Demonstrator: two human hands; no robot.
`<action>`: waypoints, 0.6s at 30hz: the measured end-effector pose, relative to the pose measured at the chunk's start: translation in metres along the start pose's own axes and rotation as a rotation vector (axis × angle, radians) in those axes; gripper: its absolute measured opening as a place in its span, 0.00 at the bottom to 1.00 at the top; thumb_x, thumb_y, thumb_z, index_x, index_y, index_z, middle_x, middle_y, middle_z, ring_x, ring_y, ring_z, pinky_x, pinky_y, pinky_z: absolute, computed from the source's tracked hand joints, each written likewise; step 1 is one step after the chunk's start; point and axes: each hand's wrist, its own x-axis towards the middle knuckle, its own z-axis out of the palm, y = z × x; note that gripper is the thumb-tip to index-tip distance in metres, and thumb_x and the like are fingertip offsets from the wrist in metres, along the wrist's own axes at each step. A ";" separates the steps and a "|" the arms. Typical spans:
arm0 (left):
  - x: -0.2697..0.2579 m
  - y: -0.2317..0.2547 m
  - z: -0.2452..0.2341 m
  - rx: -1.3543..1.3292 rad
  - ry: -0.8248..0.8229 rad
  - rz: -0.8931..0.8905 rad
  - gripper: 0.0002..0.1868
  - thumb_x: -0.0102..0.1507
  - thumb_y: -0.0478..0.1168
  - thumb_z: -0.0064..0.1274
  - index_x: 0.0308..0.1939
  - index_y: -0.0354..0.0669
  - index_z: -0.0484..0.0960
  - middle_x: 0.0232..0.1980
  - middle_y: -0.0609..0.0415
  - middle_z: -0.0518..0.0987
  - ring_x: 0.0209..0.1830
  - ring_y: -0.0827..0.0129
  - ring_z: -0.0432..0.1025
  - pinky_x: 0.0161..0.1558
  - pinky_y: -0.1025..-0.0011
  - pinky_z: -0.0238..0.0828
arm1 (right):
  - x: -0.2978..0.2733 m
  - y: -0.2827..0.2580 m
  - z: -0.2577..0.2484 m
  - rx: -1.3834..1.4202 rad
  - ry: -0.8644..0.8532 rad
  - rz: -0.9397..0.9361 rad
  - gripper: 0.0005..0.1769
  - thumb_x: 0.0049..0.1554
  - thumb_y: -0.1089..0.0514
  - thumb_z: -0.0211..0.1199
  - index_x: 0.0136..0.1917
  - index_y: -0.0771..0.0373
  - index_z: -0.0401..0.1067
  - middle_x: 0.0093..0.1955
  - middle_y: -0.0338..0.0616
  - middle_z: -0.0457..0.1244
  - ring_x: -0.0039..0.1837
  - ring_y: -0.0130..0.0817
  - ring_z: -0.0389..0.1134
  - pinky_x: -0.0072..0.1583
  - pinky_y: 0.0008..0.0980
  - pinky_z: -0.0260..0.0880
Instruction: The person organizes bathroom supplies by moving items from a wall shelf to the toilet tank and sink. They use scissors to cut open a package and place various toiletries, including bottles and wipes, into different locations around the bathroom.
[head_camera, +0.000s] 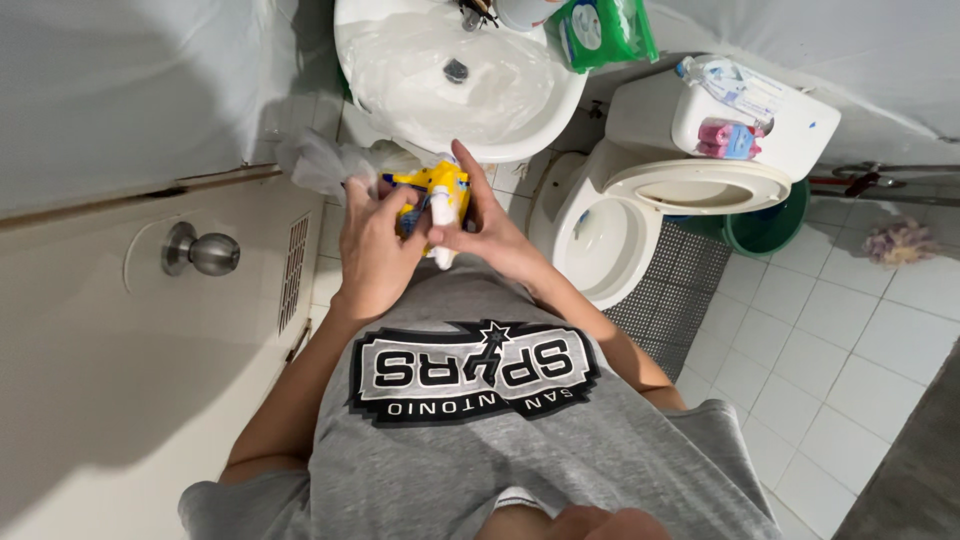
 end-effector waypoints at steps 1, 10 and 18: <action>0.000 -0.001 0.001 -0.029 -0.004 0.007 0.12 0.63 0.41 0.64 0.47 0.43 0.81 0.50 0.44 0.67 0.48 0.52 0.69 0.47 0.59 0.68 | 0.002 -0.002 -0.001 -0.004 0.001 0.005 0.60 0.58 0.55 0.74 0.88 0.55 0.35 0.86 0.52 0.42 0.83 0.43 0.50 0.78 0.37 0.54; 0.007 -0.018 0.014 -0.413 -0.125 -0.111 0.14 0.69 0.44 0.59 0.53 0.40 0.78 0.48 0.50 0.64 0.44 0.70 0.68 0.40 0.74 0.71 | 0.013 -0.013 -0.019 -0.157 0.117 0.115 0.39 0.61 0.61 0.66 0.81 0.60 0.55 0.75 0.51 0.60 0.66 0.38 0.66 0.67 0.37 0.68; 0.008 -0.032 0.041 -0.463 -0.150 -0.125 0.14 0.69 0.45 0.60 0.50 0.39 0.78 0.49 0.51 0.66 0.45 0.70 0.71 0.42 0.75 0.73 | 0.027 0.011 -0.028 -0.626 0.365 -0.254 0.31 0.60 0.57 0.70 0.66 0.65 0.55 0.69 0.60 0.58 0.58 0.39 0.68 0.61 0.36 0.71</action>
